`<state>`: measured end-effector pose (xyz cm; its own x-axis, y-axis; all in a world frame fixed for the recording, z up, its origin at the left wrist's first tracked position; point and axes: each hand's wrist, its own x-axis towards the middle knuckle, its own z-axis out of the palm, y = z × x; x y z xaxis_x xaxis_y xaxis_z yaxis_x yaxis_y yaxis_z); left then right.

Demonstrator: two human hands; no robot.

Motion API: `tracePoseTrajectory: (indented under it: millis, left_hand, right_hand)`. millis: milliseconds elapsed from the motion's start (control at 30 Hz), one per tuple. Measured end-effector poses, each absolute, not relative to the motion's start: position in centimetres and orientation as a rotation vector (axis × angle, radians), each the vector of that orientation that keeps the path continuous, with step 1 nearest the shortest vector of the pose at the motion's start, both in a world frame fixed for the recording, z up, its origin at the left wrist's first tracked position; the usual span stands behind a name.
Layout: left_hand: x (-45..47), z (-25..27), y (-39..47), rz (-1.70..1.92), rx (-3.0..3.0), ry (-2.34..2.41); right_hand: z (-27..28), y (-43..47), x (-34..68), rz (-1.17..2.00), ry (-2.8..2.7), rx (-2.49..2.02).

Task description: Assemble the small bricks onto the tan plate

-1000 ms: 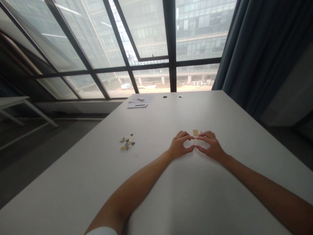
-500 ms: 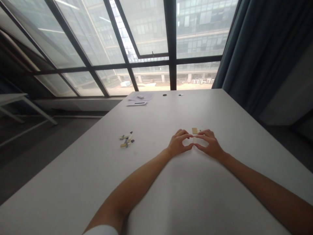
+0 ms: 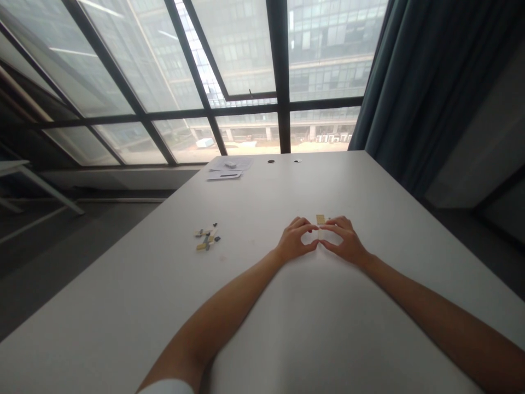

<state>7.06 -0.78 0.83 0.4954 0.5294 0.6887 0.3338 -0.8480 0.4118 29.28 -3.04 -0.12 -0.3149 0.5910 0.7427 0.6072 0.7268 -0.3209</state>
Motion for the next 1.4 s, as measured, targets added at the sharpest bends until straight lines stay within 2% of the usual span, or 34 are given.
tracePoseTrajectory:
  millis: [1200, 1400]
  left_hand:
    - [7.1, 0.3, -0.4, 1.233, 2.470, 0.816]
    - [7.1, -0.1, -0.1, 1.291, 2.405, 0.936]
  right_hand:
    - [0.0, -2.8, 29.2, 0.031, -1.993, -0.974]
    - [-0.3, -1.2, 30.5, -0.032, -1.820, -1.132]
